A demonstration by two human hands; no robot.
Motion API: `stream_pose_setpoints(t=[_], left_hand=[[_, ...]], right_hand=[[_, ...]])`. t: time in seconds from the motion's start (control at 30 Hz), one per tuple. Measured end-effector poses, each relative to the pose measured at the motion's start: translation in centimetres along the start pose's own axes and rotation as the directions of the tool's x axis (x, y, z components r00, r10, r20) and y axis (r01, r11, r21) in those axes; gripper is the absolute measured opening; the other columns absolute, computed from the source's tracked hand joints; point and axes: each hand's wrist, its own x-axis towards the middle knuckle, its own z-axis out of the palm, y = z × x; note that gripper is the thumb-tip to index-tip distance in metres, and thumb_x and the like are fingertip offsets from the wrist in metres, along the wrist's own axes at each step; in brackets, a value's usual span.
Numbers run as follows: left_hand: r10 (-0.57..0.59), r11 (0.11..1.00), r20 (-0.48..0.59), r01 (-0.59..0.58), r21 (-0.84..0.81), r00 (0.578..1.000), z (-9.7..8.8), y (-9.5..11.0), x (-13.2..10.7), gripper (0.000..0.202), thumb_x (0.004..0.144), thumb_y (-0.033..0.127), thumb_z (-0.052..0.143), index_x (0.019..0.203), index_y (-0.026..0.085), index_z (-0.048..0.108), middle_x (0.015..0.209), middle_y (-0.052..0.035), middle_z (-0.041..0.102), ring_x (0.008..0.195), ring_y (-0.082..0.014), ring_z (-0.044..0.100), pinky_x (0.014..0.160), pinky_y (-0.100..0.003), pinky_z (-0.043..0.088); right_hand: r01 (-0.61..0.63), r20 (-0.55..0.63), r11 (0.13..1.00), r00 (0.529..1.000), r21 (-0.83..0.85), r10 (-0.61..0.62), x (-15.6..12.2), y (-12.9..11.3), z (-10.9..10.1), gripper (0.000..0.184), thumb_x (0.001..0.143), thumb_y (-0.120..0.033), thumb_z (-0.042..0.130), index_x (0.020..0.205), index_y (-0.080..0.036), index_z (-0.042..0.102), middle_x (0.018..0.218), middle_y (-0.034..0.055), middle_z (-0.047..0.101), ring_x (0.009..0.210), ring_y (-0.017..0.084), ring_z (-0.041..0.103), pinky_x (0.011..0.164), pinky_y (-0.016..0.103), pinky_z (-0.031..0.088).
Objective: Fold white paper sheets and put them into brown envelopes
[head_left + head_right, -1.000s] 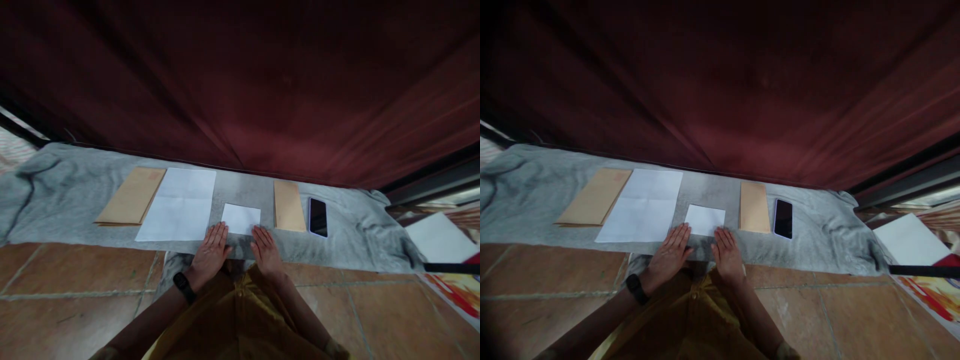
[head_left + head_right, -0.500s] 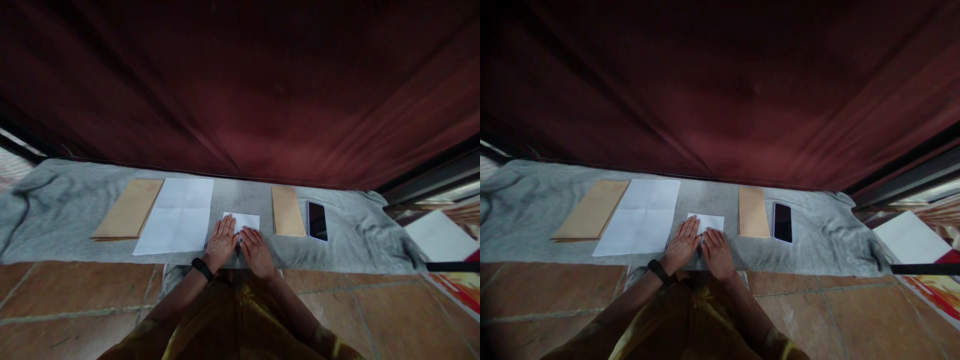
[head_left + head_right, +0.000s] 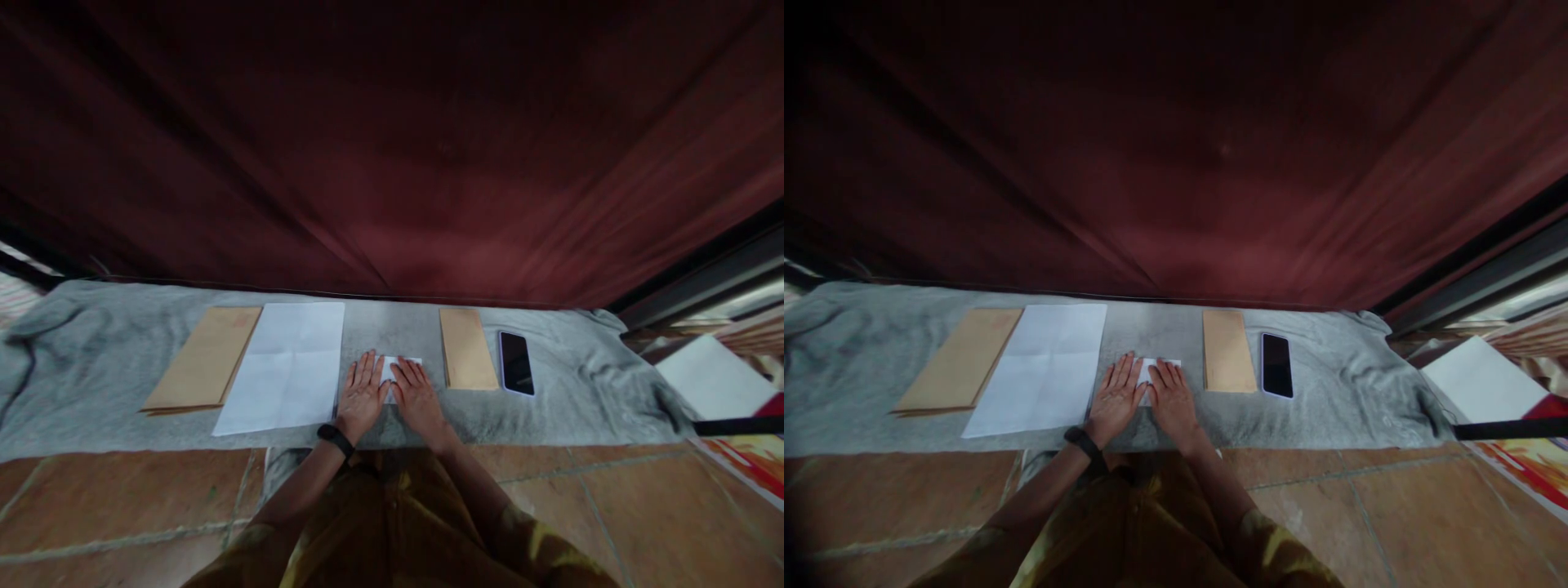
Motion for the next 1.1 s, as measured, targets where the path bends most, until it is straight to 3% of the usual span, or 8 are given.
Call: stream_pose_setpoints(t=[0.23, 0.57, 0.73, 0.93, 1.1], left_hand=[[-0.063, 0.998, -0.105, 0.061, -0.016, 0.992, 0.5, -0.2, -0.4, 0.068, 0.101, 0.049, 0.035, 0.154, 0.006, 0.032, 0.157, -0.022, 0.038, 0.148, -0.0328, 0.032, 0.118, -0.053, 0.032], [-0.096, 0.992, -0.078, 0.102, 0.076, 0.992, 0.1, -0.3, -0.8, 0.064, 0.103, 0.044, 0.028, 0.152, 0.004, 0.036, 0.157, -0.0191, 0.04, 0.148, -0.0312, 0.033, 0.119, -0.05, 0.031], [-0.105, 0.989, -0.078, 0.112, 0.093, 0.991, 0.2, -0.3, -0.7, 0.063, 0.103, 0.042, 0.028, 0.152, 0.004, 0.036, 0.156, -0.0193, 0.041, 0.148, -0.0314, 0.033, 0.119, -0.051, 0.031], [-0.098, 0.988, -0.076, 0.106, 0.114, 0.992, 0.4, -0.4, -0.8, 0.063, 0.103, 0.042, 0.029, 0.151, 0.003, 0.037, 0.156, -0.0199, 0.041, 0.148, -0.0316, 0.033, 0.119, -0.051, 0.031], [-0.095, 0.99, -0.08, 0.102, 0.093, 0.992, 0.3, -0.4, -0.8, 0.062, 0.102, 0.042, 0.031, 0.152, 0.005, 0.036, 0.156, -0.0197, 0.041, 0.148, -0.0311, 0.033, 0.119, -0.051, 0.031]], right_hand=[[-0.058, -0.025, 0.996, 0.998, -0.067, 0.057, -0.6, 1.6, -0.1, 0.046, 0.103, -0.029, 0.045, 0.146, -0.015, 0.048, 0.152, 0.0135, 0.049, 0.143, 0.027, 0.042, 0.118, 0.048, 0.033], [-0.116, 0.002, 0.987, 0.993, -0.115, 0.117, -1.6, 2.9, -0.8, 0.049, 0.104, -0.031, 0.04, 0.15, -0.014, 0.043, 0.155, 0.0099, 0.045, 0.144, 0.025, 0.04, 0.12, 0.045, 0.031], [-0.173, -0.025, 0.979, 0.985, -0.105, 0.172, -0.9, 1.5, -0.5, 0.048, 0.103, -0.026, 0.041, 0.148, -0.01, 0.046, 0.154, 0.0131, 0.046, 0.145, 0.027, 0.038, 0.119, 0.047, 0.031], [-0.046, 0.029, 0.998, 0.998, -0.052, 0.048, -0.4, -1.5, 0.3, 0.043, 0.103, -0.029, 0.043, 0.144, -0.016, 0.052, 0.154, 0.0106, 0.047, 0.144, 0.023, 0.04, 0.121, 0.045, 0.031], [-0.076, 0.001, 0.995, 0.997, -0.07, 0.076, -1.2, -1.5, 0.3, 0.043, 0.104, -0.03, 0.044, 0.144, -0.018, 0.052, 0.154, 0.0101, 0.046, 0.144, 0.024, 0.041, 0.12, 0.046, 0.031]])
